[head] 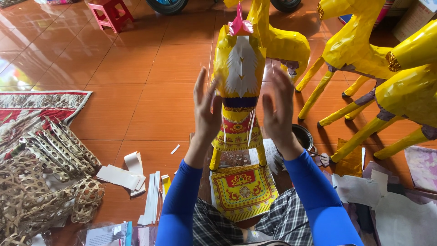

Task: Gluing decorative paper elements onto a yellow paper horse effigy.

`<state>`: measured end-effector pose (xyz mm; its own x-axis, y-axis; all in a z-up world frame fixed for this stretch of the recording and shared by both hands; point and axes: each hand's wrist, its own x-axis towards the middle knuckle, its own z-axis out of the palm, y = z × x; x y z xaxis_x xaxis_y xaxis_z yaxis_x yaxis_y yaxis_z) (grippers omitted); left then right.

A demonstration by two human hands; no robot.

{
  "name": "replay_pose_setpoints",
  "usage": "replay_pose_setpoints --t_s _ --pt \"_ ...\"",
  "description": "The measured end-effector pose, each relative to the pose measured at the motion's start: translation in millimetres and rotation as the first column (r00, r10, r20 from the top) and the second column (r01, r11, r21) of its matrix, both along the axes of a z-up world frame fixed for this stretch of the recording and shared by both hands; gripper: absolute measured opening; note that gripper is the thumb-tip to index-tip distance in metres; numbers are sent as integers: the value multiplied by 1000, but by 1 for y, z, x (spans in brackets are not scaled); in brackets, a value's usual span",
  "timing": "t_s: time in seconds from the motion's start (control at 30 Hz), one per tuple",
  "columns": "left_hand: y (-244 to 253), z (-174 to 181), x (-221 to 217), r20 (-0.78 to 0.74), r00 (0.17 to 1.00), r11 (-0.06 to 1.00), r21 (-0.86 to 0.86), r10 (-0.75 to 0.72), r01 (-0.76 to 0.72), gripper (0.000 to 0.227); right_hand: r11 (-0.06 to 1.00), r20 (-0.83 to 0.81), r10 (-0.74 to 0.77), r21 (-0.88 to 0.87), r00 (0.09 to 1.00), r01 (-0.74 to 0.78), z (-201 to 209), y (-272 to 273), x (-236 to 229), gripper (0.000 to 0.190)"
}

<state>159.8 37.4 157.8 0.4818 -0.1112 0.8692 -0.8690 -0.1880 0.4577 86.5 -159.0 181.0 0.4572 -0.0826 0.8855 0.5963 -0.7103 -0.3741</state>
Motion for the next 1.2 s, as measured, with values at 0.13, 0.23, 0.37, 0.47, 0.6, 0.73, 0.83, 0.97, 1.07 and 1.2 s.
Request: replay_pose_setpoints --t_s 0.13,0.23,0.37,0.47,0.6,0.73,0.83,0.97,1.07,1.2 --pt "1 -10 -13 175 960 957 158 217 -245 50 986 31 8 -168 1000 -3 -1 13 -11 40" --pt "6 -25 -13 133 970 964 151 201 -221 51 964 -7 -47 -262 999 43 2 17 -23 40" --pt "18 -41 -7 8 982 981 36 189 -189 55 999 65 7 -52 998 -3 -11 6 -43 29" --pt "19 -25 -18 -24 983 980 88 182 -179 54 984 -73 -11 177 997 24 -40 -6 -54 25" --pt "3 -20 -18 131 961 955 137 244 -261 44 982 -213 -56 163 975 92 -105 -30 -68 20" --pt "12 -54 -10 -19 995 987 -121 103 -104 29 957 -313 -231 96 921 273 -170 -75 -108 22" --pt "27 -65 -36 6 942 942 -11 337 -337 36 835 -552 -381 139 741 533 -235 -121 -159 18" --pt "39 -173 -55 -534 827 974 -30 176 -227 30 719 -671 -492 47 555 694 -322 -162 -244 6" --pt "49 -297 -76 -614 758 951 307 220 -27 23 636 -777 -471 28 417 771 -389 -172 -292 13" --pt "26 -343 -121 -708 682 842 472 184 262 12 569 -895 -430 -167 118 805 -436 -174 -339 34"
